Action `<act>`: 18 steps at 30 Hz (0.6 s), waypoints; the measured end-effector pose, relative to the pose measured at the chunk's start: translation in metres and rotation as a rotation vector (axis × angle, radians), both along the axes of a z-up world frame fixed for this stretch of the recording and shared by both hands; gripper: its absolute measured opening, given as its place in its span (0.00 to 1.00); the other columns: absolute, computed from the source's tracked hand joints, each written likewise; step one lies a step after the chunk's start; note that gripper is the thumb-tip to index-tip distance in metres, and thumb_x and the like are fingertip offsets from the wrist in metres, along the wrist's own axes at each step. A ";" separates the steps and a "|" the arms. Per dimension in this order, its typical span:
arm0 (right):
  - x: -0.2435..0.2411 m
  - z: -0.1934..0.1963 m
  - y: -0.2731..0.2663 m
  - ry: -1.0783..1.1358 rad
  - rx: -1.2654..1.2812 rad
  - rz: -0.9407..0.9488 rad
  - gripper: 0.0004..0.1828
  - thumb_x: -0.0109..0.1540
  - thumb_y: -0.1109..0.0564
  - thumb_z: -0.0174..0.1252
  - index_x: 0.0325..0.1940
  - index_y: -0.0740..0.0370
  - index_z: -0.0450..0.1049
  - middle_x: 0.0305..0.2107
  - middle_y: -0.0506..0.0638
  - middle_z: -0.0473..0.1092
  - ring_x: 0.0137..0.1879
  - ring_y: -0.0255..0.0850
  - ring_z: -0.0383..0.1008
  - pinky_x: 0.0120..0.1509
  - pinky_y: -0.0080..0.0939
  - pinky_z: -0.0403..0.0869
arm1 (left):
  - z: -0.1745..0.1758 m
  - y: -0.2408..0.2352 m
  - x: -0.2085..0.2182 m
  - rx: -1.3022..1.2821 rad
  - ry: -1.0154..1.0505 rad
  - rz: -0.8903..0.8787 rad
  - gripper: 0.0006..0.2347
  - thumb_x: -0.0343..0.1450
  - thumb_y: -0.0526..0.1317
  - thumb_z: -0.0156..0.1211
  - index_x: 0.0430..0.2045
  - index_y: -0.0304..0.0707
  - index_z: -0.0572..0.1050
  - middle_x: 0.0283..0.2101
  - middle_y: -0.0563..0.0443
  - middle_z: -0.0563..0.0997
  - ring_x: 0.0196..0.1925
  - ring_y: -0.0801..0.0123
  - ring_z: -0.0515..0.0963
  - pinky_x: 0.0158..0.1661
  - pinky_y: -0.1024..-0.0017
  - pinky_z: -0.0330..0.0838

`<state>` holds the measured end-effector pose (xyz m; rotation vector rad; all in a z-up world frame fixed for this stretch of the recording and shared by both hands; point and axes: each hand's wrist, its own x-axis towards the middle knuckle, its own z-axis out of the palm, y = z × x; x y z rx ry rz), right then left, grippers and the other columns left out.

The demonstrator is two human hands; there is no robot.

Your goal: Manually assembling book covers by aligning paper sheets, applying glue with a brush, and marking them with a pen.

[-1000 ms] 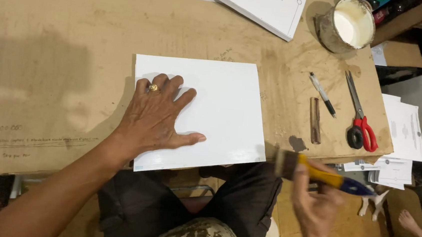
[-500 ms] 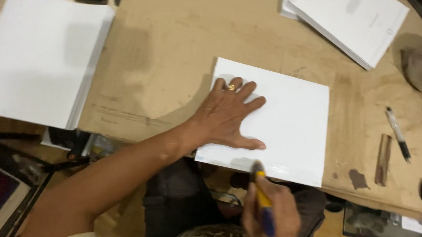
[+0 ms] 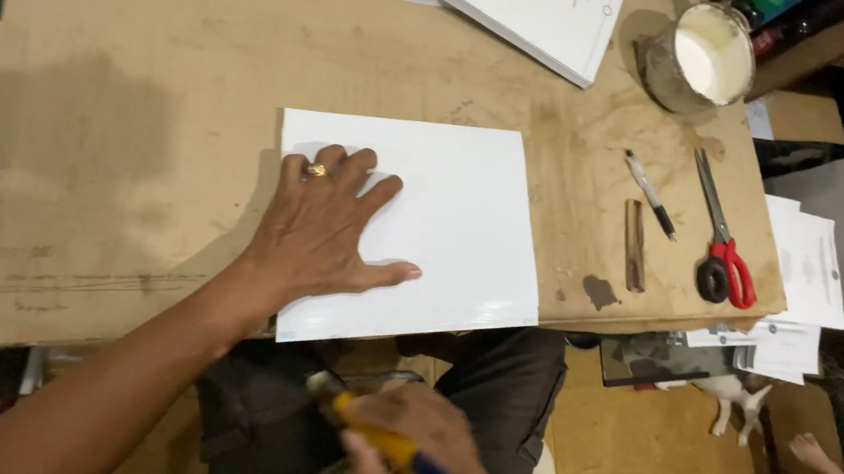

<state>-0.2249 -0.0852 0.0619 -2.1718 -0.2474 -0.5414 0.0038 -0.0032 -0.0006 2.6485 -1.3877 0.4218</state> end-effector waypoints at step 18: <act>-0.051 -0.016 -0.219 -0.137 0.278 -1.062 0.03 0.74 0.58 0.59 0.53 0.56 0.74 0.47 0.47 0.75 0.51 0.32 0.76 0.56 0.29 0.79 | 0.003 0.003 -0.003 0.011 0.077 -0.004 0.38 0.64 0.79 0.43 0.55 0.52 0.70 0.58 0.48 0.70 0.58 0.50 0.68 0.44 0.52 0.59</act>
